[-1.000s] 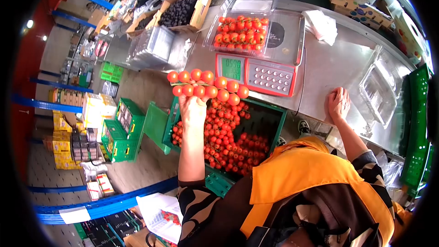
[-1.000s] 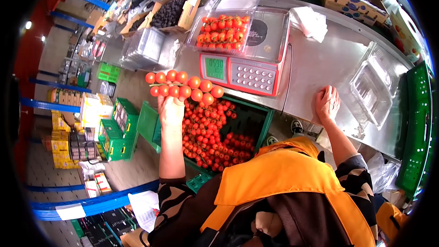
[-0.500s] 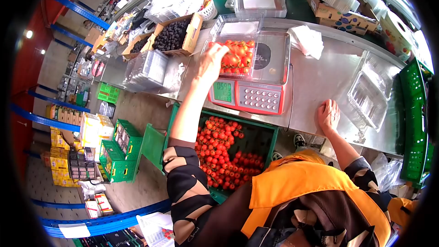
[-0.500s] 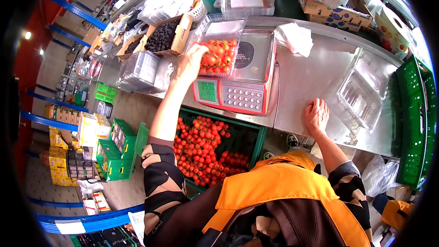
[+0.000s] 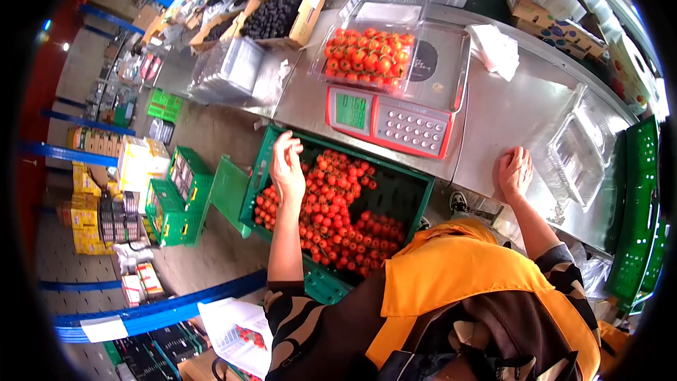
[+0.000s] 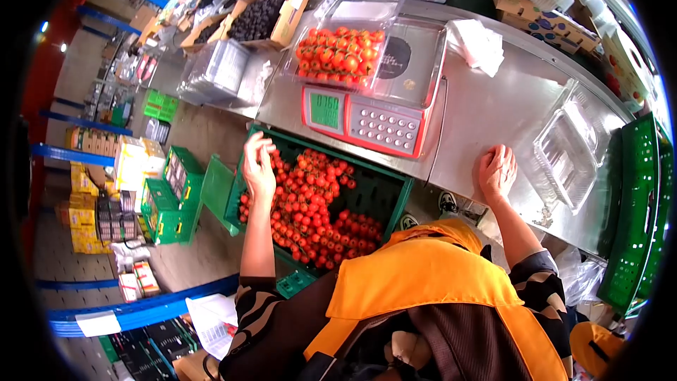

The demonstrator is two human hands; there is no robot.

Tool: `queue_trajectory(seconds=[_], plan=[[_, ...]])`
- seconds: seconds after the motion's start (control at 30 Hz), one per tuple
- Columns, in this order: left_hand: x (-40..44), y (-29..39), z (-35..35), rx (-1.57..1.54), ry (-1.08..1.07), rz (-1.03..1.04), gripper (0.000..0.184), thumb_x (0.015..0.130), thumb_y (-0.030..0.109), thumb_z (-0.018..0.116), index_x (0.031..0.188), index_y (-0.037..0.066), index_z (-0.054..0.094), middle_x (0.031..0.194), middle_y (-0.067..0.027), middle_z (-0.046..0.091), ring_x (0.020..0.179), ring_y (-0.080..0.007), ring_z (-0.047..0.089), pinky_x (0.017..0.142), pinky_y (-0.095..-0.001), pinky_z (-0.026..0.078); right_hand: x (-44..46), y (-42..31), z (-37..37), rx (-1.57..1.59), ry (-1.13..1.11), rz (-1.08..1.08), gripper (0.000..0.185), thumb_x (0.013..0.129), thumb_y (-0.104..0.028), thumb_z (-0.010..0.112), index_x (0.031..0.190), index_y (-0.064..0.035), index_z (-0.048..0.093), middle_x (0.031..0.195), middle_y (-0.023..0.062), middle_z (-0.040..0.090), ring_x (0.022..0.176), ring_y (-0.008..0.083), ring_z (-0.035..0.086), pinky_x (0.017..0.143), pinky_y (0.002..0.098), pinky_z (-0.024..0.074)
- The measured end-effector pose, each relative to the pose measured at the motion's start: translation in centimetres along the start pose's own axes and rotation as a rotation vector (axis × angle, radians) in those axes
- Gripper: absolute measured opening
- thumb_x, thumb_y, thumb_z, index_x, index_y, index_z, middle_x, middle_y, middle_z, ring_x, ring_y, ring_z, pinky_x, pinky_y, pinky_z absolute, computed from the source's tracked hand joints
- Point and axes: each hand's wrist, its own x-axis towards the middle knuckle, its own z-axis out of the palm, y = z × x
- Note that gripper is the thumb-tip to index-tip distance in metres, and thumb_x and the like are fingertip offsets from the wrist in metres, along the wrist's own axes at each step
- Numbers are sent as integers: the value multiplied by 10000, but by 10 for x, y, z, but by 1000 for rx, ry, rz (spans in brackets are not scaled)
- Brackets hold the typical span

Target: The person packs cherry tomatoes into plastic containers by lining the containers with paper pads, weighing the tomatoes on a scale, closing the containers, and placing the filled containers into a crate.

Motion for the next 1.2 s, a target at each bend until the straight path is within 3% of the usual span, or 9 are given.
queue_trajectory(seconds=[0.27, 0.33, 0.4, 0.57, 0.73, 0.87, 1.0, 1.03, 1.2], plan=[[-133, -36, -7, 23, -132, -404, 283, 994, 34, 537, 1275, 72, 547, 1036, -134, 687, 922, -245, 696, 755, -356, 560, 2, -5, 0, -28, -13, 19, 104, 875, -171, 569, 956, -107, 555, 977, 102, 586, 980, 320, 579, 857, 453, 454], [-155, -46, 1, 152, -242, -281, 242, 977, 51, 571, 1217, 76, 579, 1037, -142, 685, 930, -286, 692, 766, -377, 556, 1, 2, 5, -61, -25, 13, 106, 885, -180, 566, 959, -104, 557, 987, 110, 594, 990, 324, 580, 862, 455, 456], [-173, -45, 8, 142, -328, -134, 104, 938, 91, 625, 1035, 60, 605, 980, -135, 664, 919, -356, 647, 774, -421, 531, 1, 5, 7, -107, -49, 21, 113, 898, -192, 558, 963, -100, 565, 990, 123, 606, 990, 335, 583, 864, 460, 461], [-204, -30, 44, 93, -620, -1, 77, 853, 64, 661, 927, 75, 645, 904, -92, 602, 886, -309, 611, 772, -415, 514, -1, 4, 8, -67, -13, -29, 122, 884, -191, 565, 957, -101, 602, 989, 124, 621, 969, 334, 595, 863, 449, 475], [-233, -17, 86, 240, -756, 64, 131, 844, 62, 606, 968, 90, 638, 1019, -85, 555, 1036, -290, 565, 876, -411, 488, 2, 9, 14, -75, -8, -42, 122, 878, -189, 570, 958, -104, 607, 982, 124, 623, 958, 329, 603, 855, 445, 481], [-231, -18, 115, 453, -715, 113, 140, 805, 82, 642, 943, 76, 662, 1032, -84, 566, 1080, -277, 544, 893, -394, 477, 1, 4, 9, -70, -30, -21, 122, 881, -187, 563, 958, -103, 607, 975, 127, 621, 955, 332, 603, 855, 447, 480], [-217, -6, 116, 649, -902, 139, 163, 778, 86, 673, 940, 73, 659, 1076, -92, 582, 1124, -267, 524, 957, -421, 459, 2, 8, 13, -67, -9, -38, 123, 884, -189, 563, 947, -95, 609, 965, 131, 614, 949, 336, 599, 860, 455, 476], [-218, -6, 118, 706, -880, 157, 129, 816, 150, 657, 922, 83, 687, 1094, -88, 610, 1137, -241, 539, 966, -419, 438, 3, 8, 13, -53, -16, -41, 124, 885, -190, 562, 942, -92, 611, 960, 134, 612, 948, 340, 597, 863, 460, 474], [-224, -6, 123, 688, -899, 141, 157, 798, 144, 675, 945, 88, 683, 1109, -96, 600, 1161, -248, 528, 964, -422, 437, 1, 11, 16, -72, -17, -46, 120, 885, -186, 563, 944, -90, 604, 956, 135, 608, 941, 339, 595, 855, 462, 472]])
